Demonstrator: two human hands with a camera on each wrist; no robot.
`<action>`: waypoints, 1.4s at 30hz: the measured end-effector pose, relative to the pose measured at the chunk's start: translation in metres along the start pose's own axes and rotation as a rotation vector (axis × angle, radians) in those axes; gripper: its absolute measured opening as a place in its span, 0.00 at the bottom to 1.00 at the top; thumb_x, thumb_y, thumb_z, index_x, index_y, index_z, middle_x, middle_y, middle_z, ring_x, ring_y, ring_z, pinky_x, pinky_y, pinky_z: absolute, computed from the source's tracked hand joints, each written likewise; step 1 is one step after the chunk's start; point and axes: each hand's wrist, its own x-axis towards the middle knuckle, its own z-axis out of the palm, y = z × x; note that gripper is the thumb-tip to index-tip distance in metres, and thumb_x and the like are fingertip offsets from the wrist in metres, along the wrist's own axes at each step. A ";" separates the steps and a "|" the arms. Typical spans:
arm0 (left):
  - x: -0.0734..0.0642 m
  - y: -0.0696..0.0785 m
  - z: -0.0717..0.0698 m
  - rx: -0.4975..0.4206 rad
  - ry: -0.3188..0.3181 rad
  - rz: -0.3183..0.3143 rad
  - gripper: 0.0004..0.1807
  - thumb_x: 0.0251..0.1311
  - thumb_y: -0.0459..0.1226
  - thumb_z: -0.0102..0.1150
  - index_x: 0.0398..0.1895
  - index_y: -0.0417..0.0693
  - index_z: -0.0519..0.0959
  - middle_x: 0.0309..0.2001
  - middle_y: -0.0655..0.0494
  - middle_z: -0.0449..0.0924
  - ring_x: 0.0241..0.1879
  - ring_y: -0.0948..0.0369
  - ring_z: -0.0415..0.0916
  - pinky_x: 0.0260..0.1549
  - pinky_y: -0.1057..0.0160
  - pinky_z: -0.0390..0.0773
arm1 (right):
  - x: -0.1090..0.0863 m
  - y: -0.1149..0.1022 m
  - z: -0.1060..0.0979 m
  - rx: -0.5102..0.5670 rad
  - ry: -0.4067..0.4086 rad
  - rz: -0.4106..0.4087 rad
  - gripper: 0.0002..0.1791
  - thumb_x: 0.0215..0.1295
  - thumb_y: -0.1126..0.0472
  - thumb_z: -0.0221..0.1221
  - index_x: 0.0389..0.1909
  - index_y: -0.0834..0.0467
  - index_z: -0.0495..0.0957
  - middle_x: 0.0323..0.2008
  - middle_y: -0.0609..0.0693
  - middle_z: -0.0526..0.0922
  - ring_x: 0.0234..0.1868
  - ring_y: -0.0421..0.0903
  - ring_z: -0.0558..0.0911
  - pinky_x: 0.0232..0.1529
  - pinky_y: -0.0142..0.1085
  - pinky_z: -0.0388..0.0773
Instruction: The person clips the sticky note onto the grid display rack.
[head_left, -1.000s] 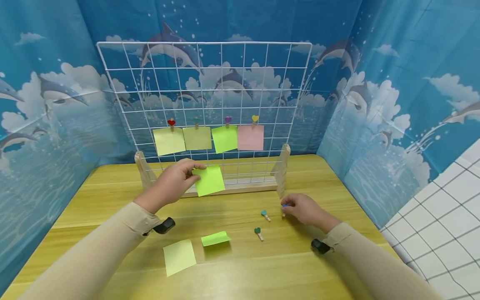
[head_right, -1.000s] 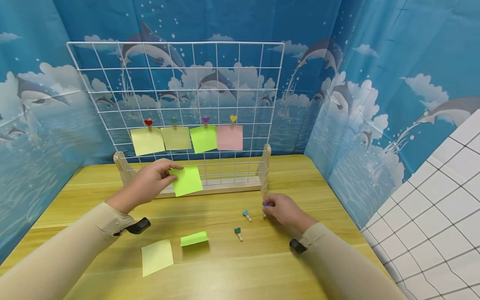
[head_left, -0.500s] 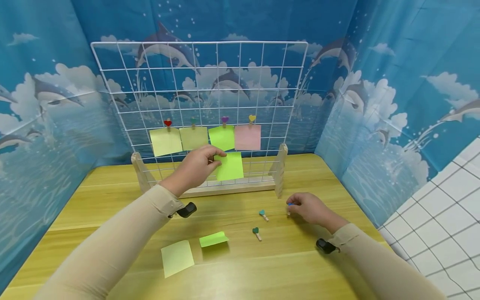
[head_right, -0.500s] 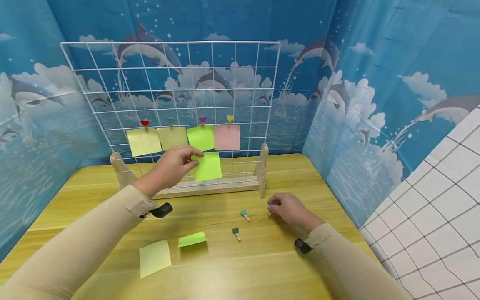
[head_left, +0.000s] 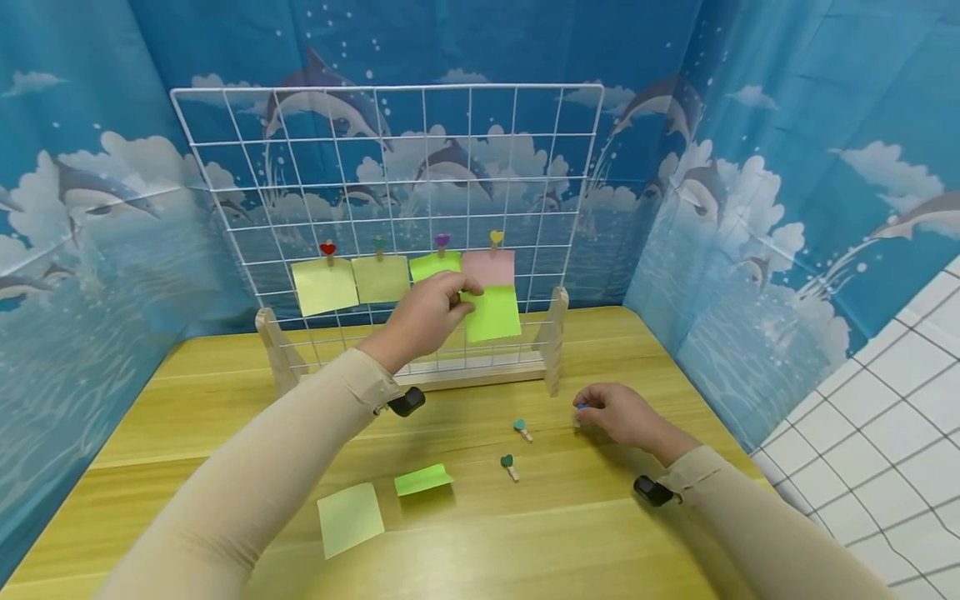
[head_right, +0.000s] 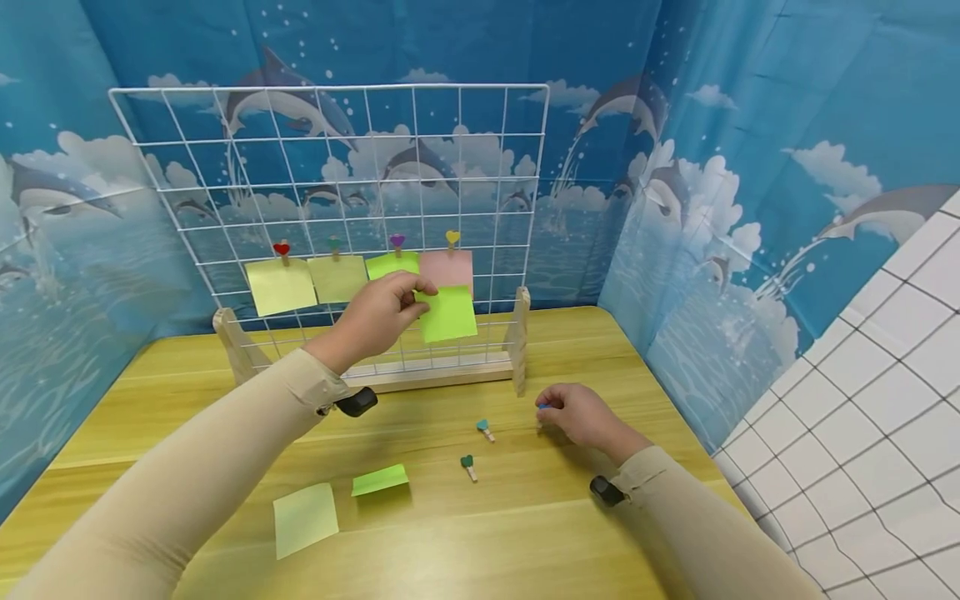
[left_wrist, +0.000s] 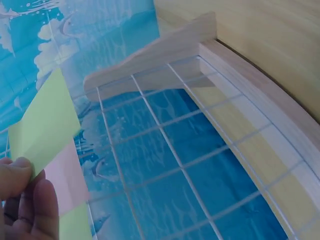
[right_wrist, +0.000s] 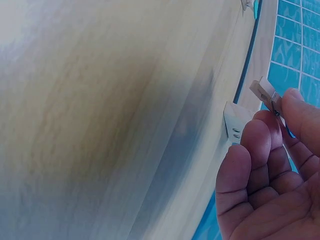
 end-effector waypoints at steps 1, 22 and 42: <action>0.002 0.002 0.001 -0.001 0.001 0.003 0.13 0.77 0.35 0.58 0.60 0.50 0.82 0.57 0.55 0.82 0.41 0.58 0.78 0.43 0.58 0.82 | -0.001 0.000 -0.001 -0.001 0.000 -0.002 0.08 0.77 0.59 0.62 0.48 0.58 0.85 0.40 0.49 0.87 0.37 0.44 0.78 0.39 0.37 0.76; 0.044 0.034 0.014 0.085 0.003 0.071 0.17 0.81 0.33 0.50 0.66 0.51 0.80 0.68 0.54 0.79 0.65 0.56 0.78 0.59 0.59 0.81 | -0.011 0.003 -0.011 -0.004 0.032 -0.015 0.11 0.77 0.60 0.62 0.51 0.60 0.85 0.41 0.48 0.89 0.40 0.42 0.83 0.43 0.39 0.81; 0.069 0.044 0.026 0.157 0.074 0.100 0.15 0.79 0.36 0.55 0.62 0.50 0.84 0.60 0.53 0.81 0.54 0.58 0.82 0.53 0.62 0.84 | -0.015 -0.001 -0.020 0.025 0.036 -0.023 0.14 0.76 0.58 0.62 0.54 0.61 0.85 0.43 0.47 0.90 0.44 0.44 0.84 0.48 0.45 0.84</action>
